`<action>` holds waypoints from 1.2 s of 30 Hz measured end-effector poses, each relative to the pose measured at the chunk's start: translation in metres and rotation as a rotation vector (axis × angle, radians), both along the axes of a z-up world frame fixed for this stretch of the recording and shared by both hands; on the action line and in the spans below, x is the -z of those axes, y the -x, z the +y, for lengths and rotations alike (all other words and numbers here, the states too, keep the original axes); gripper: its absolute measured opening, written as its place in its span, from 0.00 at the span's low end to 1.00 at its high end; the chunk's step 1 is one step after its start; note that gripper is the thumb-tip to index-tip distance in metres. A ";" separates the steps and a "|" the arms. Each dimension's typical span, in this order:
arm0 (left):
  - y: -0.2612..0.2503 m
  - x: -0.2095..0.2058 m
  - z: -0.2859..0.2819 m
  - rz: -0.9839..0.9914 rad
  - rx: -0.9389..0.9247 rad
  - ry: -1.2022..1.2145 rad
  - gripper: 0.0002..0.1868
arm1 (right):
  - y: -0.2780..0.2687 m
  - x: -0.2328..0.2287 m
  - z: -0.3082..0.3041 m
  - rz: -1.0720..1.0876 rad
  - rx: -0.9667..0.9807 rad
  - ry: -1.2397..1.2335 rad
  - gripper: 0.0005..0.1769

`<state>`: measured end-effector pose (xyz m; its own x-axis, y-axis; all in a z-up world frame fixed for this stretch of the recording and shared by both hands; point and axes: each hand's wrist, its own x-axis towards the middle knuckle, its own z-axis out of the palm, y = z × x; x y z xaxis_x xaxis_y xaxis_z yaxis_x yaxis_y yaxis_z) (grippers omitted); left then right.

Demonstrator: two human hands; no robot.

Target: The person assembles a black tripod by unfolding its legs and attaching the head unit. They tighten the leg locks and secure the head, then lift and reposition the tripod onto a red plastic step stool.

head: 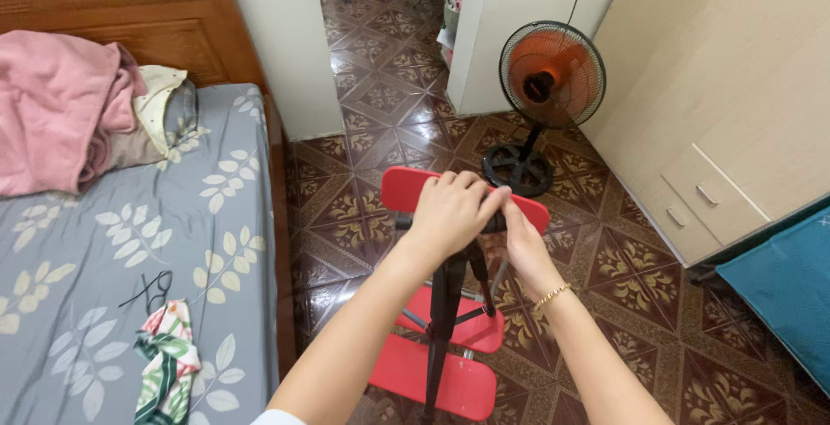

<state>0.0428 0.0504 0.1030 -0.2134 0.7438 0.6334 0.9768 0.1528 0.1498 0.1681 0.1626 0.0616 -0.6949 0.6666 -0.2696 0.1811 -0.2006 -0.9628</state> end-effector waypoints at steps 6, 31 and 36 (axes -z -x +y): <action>-0.007 0.000 0.012 0.093 -0.211 -0.151 0.16 | -0.021 0.060 0.030 -0.026 -0.218 -0.373 0.31; -0.006 -0.013 0.029 0.069 -0.291 -0.101 0.15 | 0.008 0.074 0.064 -0.017 -0.590 -0.573 0.27; -0.022 0.032 0.007 -0.434 -0.367 -0.514 0.23 | 0.012 0.059 0.080 -0.395 -0.671 -0.503 0.24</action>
